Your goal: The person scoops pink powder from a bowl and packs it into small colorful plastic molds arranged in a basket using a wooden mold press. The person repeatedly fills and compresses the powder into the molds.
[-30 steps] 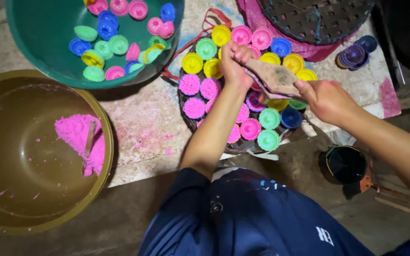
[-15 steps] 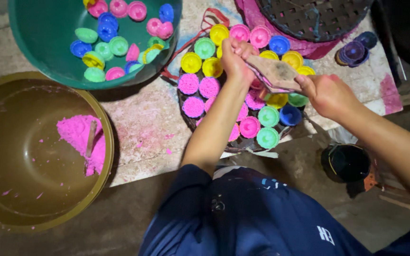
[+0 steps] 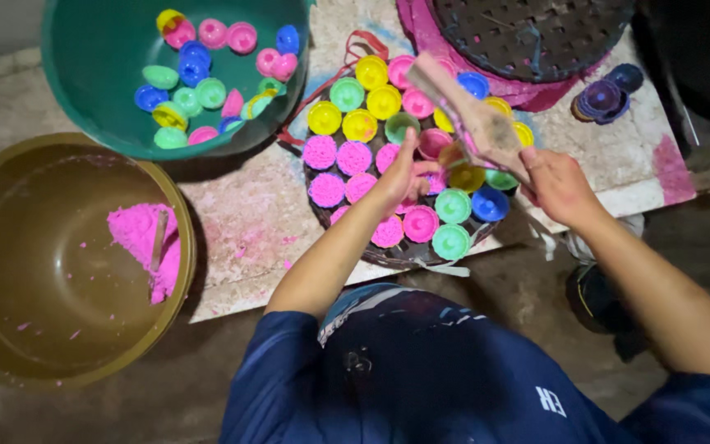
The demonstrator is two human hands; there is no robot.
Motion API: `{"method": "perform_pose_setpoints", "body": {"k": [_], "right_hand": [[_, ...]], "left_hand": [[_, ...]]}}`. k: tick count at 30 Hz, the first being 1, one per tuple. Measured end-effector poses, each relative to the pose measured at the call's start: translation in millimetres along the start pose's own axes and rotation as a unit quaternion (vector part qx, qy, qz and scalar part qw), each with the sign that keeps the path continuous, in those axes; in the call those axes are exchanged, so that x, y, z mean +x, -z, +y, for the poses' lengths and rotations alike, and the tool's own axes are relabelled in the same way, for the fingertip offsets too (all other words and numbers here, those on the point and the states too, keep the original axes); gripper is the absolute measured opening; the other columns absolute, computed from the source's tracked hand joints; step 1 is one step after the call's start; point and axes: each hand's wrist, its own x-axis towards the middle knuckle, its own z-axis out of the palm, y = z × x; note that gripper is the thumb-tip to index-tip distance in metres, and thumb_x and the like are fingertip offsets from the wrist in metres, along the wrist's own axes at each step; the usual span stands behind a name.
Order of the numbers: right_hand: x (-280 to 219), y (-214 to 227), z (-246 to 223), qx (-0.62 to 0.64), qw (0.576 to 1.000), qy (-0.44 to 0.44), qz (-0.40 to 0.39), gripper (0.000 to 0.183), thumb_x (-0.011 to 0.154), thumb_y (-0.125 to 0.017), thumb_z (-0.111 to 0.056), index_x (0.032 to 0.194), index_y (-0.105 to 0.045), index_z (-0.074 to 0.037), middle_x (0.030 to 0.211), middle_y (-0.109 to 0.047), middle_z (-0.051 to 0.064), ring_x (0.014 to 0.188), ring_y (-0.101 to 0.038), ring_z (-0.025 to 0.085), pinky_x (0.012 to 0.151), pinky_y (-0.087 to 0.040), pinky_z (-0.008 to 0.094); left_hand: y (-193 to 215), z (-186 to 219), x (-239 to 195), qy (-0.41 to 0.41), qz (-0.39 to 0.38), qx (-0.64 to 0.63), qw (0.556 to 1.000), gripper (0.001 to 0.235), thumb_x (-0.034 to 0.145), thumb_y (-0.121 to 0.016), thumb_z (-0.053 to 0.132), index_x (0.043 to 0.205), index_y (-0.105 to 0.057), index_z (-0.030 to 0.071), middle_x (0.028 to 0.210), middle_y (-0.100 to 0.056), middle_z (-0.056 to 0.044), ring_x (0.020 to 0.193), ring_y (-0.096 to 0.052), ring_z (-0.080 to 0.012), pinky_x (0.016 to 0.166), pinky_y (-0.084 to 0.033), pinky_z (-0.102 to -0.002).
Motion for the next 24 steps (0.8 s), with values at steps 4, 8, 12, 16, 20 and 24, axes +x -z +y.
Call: {"method": "perform_pose_setpoints", "body": {"k": [4,8,12,16,20,24], "right_hand": [[-1,-8,20,0.057,0.995,0.036,0.070,0.062,0.114,-0.034,-0.048,0.077,-0.058,-0.004,0.060,-0.056,0.005,0.053,-0.054,0.016,0.051,-0.041,0.033],[-25,-18,43,0.131,0.985,0.041,0.107,0.074,0.114,-0.025,-0.056,0.079,-0.061,-0.002,0.060,-0.056,0.005,0.051,-0.053,0.015,0.051,-0.042,0.032],[-55,-37,60,0.281,0.948,0.053,0.141,0.075,0.109,-0.026,-0.066,0.112,-0.065,-0.001,0.067,-0.055,0.007,0.052,-0.049,0.014,0.050,-0.039,0.030],[-76,-42,55,0.377,0.920,0.079,0.069,0.082,0.101,-0.030,-0.078,0.102,-0.058,0.000,0.062,-0.051,0.006,0.052,-0.048,0.014,0.049,-0.039,0.029],[-81,-52,15,0.637,0.746,0.029,-0.192,0.084,0.096,-0.031,-0.082,0.099,-0.057,-0.003,0.056,-0.044,0.002,0.044,-0.046,0.013,0.046,-0.039,0.030],[-67,-83,-44,0.711,0.541,0.034,-0.449,0.084,0.099,-0.025,-0.081,0.097,-0.058,-0.004,0.051,-0.043,0.001,0.037,-0.042,0.015,0.038,-0.036,0.029]], "left_hand": [[-8,13,-11,-0.052,0.023,0.082,0.995,0.092,0.090,-0.022,0.077,0.159,-0.010,0.017,0.125,-0.071,-0.012,0.045,-0.055,-0.0169,0.033,-0.034,-0.027],[-17,24,-47,-0.141,0.136,0.404,0.894,0.083,0.105,-0.034,0.058,0.169,-0.003,0.017,0.101,-0.077,-0.025,0.064,-0.070,-0.0328,0.056,-0.055,-0.042],[-25,43,-87,-0.249,0.187,0.560,0.768,0.076,0.104,-0.046,0.047,0.165,-0.016,0.013,0.121,-0.074,-0.013,0.083,-0.072,-0.0405,0.069,-0.056,-0.052],[-44,75,-135,-0.304,0.205,0.594,0.716,0.067,0.098,-0.062,0.039,0.155,-0.041,0.012,0.127,-0.070,-0.015,0.103,-0.071,-0.0374,0.081,-0.057,-0.049],[-70,110,-201,-0.515,0.147,0.540,0.649,0.062,0.095,-0.072,0.033,0.147,-0.049,0.009,0.140,-0.064,-0.012,0.124,-0.065,-0.0355,0.108,-0.052,-0.045],[-86,130,-258,-0.558,0.130,0.488,0.659,0.062,0.090,-0.079,0.033,0.143,-0.055,0.009,0.138,-0.066,-0.008,0.126,-0.066,-0.0292,0.115,-0.049,-0.047]]}}
